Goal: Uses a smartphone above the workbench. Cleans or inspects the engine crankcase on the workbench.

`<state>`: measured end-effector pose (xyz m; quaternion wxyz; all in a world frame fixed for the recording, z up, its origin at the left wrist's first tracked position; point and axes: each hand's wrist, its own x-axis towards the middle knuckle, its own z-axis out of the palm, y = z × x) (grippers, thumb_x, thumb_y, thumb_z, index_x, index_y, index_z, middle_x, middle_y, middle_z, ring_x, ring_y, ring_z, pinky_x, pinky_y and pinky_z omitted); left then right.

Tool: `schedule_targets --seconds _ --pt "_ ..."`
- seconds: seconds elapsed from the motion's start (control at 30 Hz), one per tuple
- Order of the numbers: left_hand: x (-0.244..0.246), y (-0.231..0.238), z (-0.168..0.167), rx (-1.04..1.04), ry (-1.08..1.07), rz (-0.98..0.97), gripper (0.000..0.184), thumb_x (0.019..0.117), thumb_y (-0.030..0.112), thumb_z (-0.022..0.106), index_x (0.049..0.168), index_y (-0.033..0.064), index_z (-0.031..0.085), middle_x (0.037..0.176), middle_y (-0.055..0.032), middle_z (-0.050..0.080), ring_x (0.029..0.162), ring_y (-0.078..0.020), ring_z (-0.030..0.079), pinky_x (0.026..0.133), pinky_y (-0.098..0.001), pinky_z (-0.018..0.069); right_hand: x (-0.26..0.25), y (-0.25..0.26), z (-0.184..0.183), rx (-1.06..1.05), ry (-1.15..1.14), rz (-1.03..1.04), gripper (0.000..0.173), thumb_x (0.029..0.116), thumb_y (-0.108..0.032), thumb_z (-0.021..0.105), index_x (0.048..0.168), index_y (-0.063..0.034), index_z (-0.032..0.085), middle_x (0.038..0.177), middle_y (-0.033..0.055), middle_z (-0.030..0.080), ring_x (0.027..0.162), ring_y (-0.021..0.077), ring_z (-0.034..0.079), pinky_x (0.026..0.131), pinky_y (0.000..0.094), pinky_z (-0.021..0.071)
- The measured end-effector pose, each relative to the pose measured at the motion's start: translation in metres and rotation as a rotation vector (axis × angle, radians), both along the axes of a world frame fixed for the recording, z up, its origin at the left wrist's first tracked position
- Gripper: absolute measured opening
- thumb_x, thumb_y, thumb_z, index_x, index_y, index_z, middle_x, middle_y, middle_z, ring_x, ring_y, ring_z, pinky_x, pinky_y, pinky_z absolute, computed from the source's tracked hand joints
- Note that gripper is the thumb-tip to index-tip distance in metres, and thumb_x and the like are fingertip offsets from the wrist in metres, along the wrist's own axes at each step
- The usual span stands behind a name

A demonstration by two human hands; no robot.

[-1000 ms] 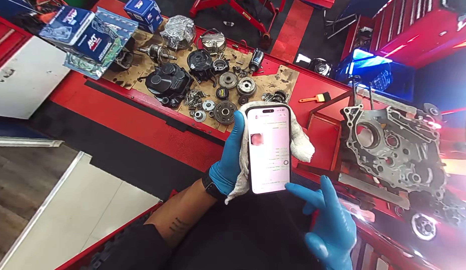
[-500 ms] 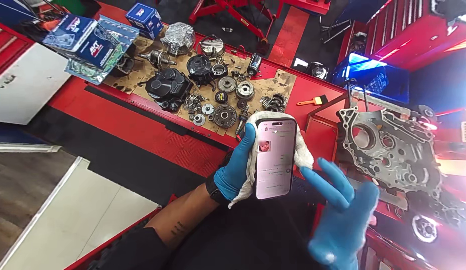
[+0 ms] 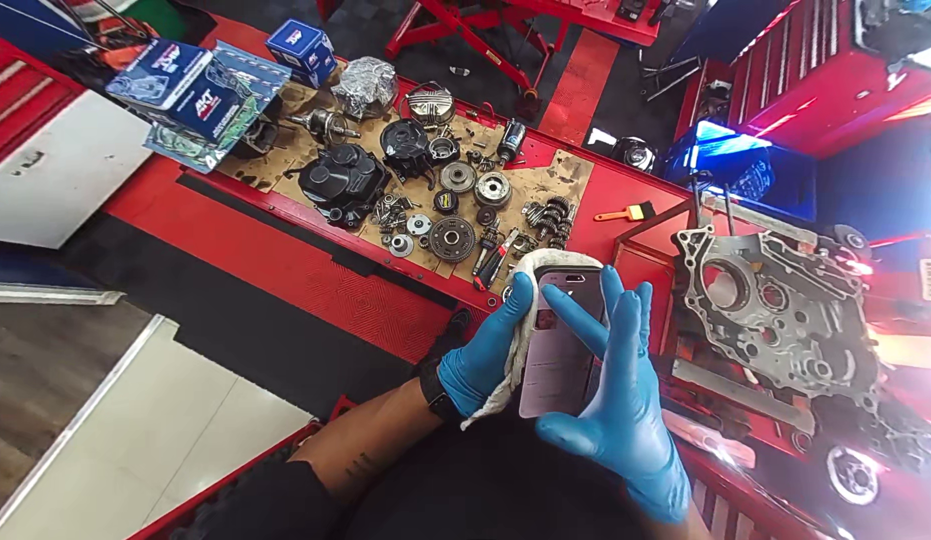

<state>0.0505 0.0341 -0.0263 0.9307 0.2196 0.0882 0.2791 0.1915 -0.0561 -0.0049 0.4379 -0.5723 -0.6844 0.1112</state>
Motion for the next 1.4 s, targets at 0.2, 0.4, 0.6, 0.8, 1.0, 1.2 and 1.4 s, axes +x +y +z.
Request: schedule_targets --seconds 0.2,0.4,0.6,0.8,1.0,1.2,1.4 --pt "-0.003 0.006 0.003 -0.069 -0.097 -0.028 0.059 0.1015 0.062 0.044 0.131 0.0148 0.064 0.12 -0.0071 0.072 0.113 -0.0147 0.069 0.098 -0.0347 0.057 0.01 -0.006 0.005 0.046 0.131 -0.016 0.113 0.08 -0.078 0.06 0.164 -0.0376 -0.003 0.158 -0.0109 0.047 0.151 0.024 0.036 0.125 0.0661 0.0031" --pt "-0.004 0.01 0.004 -0.085 -0.15 -0.032 0.06 0.1013 0.062 0.044 0.131 0.0142 0.065 0.122 -0.0076 0.072 0.115 -0.0156 0.069 0.099 -0.0353 0.0568 0.019 -0.013 0.015 0.14 0.32 -0.022 0.094 0.0898 -0.069 0.06 0.164 -0.0381 0.01 0.154 -0.0084 0.052 0.145 0.0221 0.046 0.122 0.0396 0.0383" --pt "-0.004 0.012 0.003 -0.116 -0.198 -0.065 0.06 0.1001 0.063 0.047 0.132 0.0155 0.065 0.123 -0.0075 0.071 0.116 -0.0161 0.068 0.099 -0.0364 0.0563 0.026 -0.019 0.015 0.173 0.287 -0.078 0.093 0.0918 -0.072 0.053 0.164 -0.0366 0.008 0.152 -0.0073 0.054 0.144 0.0228 0.047 0.122 0.0391 0.0383" --pt "-0.002 0.013 0.002 -0.079 -0.212 -0.029 0.059 0.103 0.06 0.043 0.133 0.0132 0.063 0.126 -0.0092 0.07 0.118 -0.0179 0.067 0.101 -0.0371 0.0554 0.022 -0.022 0.011 0.135 0.316 -0.025 0.094 0.0916 -0.069 0.057 0.165 -0.0342 0.009 0.154 -0.0087 0.052 0.145 0.0212 0.046 0.122 0.0384 0.0379" --pt "-0.001 0.013 0.003 -0.067 -0.205 -0.001 0.06 0.1041 0.06 0.04 0.134 0.0123 0.062 0.126 -0.0103 0.07 0.119 -0.0184 0.067 0.102 -0.0382 0.055 0.016 -0.026 0.004 0.079 0.269 -0.039 0.095 0.0883 -0.073 0.057 0.164 -0.0412 0.009 0.155 -0.01 0.05 0.146 0.023 0.044 0.125 0.045 0.0323" --pt "-0.002 0.014 0.004 -0.071 -0.196 0.006 0.06 0.1034 0.06 0.041 0.133 0.0127 0.063 0.125 -0.0102 0.07 0.118 -0.0183 0.067 0.101 -0.0376 0.0556 0.017 -0.028 0.002 0.071 0.231 -0.056 0.095 0.0888 -0.075 0.053 0.164 -0.0397 0.008 0.151 -0.0114 0.055 0.147 0.0226 0.043 0.127 0.0479 0.0251" --pt "-0.004 0.013 0.004 -0.069 -0.201 0.004 0.061 0.1036 0.06 0.04 0.134 0.0128 0.062 0.126 -0.0107 0.07 0.119 -0.0191 0.067 0.102 -0.0385 0.0552 0.018 -0.031 -0.001 0.098 0.226 -0.111 0.091 0.0907 -0.075 0.05 0.164 -0.037 0.013 0.155 -0.0067 0.051 0.147 0.0256 0.044 0.126 0.0511 0.0278"
